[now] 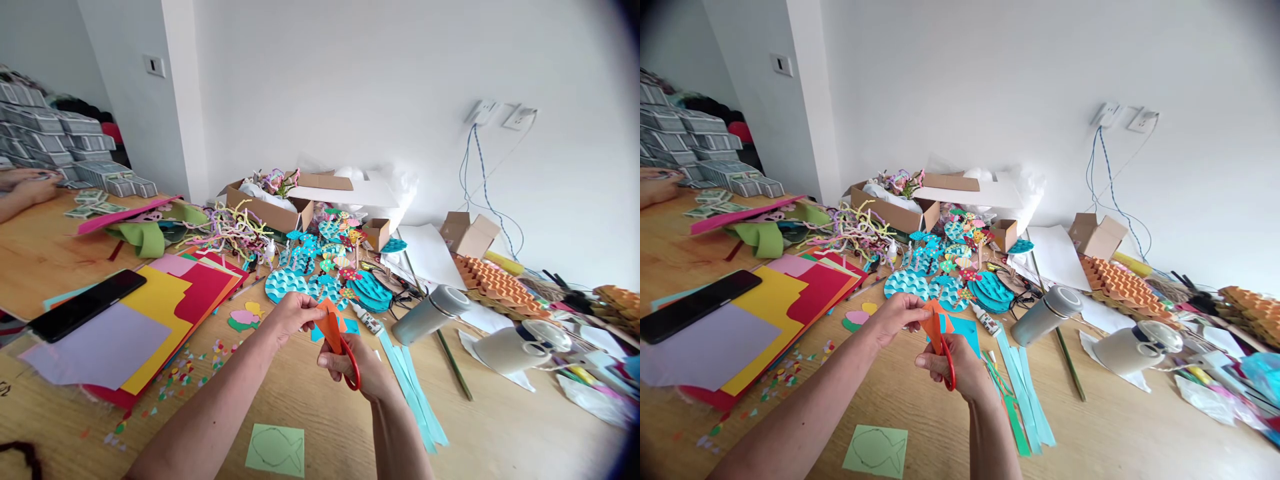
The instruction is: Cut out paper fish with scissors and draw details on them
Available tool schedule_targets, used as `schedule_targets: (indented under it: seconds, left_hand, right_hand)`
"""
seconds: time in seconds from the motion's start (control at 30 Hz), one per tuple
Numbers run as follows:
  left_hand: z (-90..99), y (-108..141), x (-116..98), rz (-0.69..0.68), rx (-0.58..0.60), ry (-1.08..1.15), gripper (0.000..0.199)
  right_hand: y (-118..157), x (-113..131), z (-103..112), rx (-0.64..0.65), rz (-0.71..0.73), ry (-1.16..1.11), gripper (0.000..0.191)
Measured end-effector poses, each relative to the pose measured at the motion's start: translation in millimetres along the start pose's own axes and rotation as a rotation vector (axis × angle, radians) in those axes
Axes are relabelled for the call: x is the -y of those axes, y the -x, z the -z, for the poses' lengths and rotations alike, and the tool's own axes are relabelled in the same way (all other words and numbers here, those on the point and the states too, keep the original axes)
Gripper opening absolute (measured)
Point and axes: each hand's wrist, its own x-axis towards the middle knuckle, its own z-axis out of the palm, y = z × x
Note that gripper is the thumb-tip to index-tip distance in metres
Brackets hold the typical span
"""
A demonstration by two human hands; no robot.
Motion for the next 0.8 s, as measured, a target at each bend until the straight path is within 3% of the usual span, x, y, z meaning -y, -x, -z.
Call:
schedule_targets:
  seconds: [0.8]
  left_hand:
    - [1.1, -3.1, 3.9, 0.008, -0.013, 0.026, 0.026]
  right_hand:
    - [-0.8, 4.3, -4.4, -0.053, -0.039, 0.03, 0.039]
